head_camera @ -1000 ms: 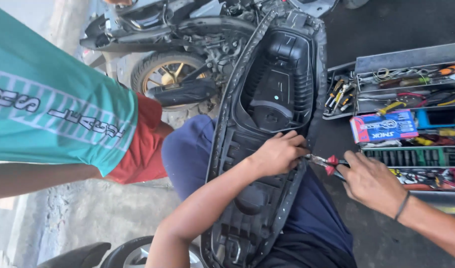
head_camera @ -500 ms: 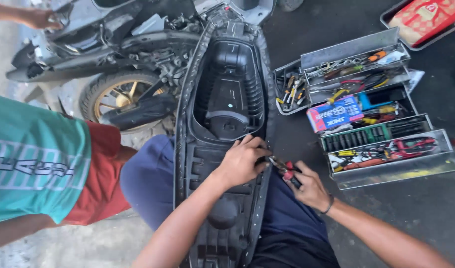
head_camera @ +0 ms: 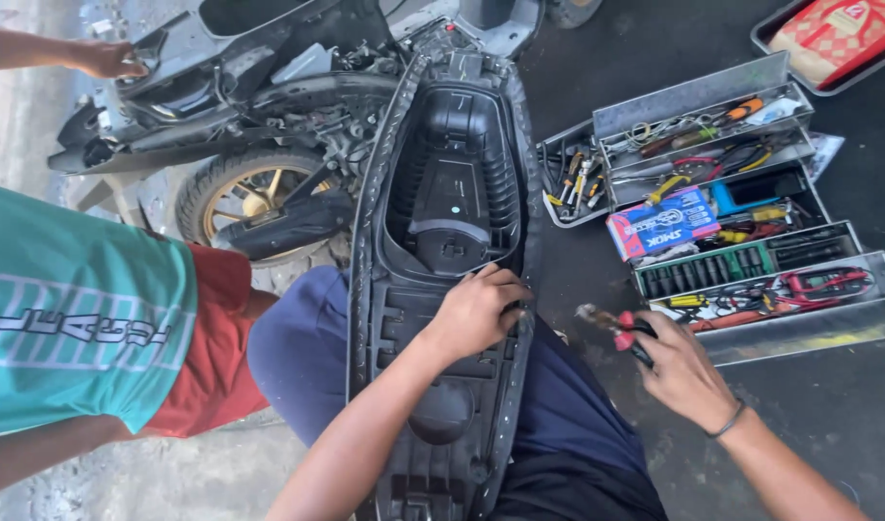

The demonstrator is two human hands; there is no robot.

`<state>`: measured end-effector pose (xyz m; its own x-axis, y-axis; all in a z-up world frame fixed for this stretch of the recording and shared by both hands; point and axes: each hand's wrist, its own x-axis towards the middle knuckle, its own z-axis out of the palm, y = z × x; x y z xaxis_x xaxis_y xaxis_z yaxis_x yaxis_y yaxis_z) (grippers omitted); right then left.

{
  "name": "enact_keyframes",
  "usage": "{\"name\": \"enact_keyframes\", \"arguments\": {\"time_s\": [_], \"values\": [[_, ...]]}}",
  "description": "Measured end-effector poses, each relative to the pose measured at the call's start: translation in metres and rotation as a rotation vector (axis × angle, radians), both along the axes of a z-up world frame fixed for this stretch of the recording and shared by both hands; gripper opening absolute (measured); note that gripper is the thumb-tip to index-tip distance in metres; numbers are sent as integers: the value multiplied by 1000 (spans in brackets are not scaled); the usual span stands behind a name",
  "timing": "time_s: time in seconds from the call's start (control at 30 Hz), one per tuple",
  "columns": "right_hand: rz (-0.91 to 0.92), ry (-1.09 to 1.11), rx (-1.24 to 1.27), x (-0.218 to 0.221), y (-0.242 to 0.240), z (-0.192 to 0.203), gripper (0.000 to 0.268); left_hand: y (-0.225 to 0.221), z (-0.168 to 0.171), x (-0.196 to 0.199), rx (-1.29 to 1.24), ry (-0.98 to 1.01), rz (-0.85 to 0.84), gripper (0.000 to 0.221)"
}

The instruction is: Using pliers and a screwdriver to remove staples from the underside of a motorcycle seat cover.

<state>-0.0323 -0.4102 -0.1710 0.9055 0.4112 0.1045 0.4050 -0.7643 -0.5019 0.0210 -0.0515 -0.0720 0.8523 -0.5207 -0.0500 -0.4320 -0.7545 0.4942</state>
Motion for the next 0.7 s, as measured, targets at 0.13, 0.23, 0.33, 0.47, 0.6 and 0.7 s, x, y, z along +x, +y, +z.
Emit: {"name": "enact_keyframes", "arguments": {"time_s": [0.13, 0.23, 0.33, 0.47, 0.6, 0.7], "values": [[-60, 266, -520, -3, -23, -16, 54, 5, 19, 7, -76, 31, -29, 18], [-7, 71, -567, 1, -30, -7, 55, 10, 9, 1, -47, 73, -68, 15], [190, -23, -196, 11, -10, 39, 53, 12, -2, 1, 6, -3, -181, 36], [299, -195, -418, 19, 27, 64, 39, 5, 13, -1, 124, 13, -149, 21], [402, -357, -612, 44, 45, 67, 22, 6, 5, -4, 148, -18, -160, 18], [499, -497, -652, 56, 59, 96, 17, 6, -5, -2, 136, -26, -142, 17]]}}
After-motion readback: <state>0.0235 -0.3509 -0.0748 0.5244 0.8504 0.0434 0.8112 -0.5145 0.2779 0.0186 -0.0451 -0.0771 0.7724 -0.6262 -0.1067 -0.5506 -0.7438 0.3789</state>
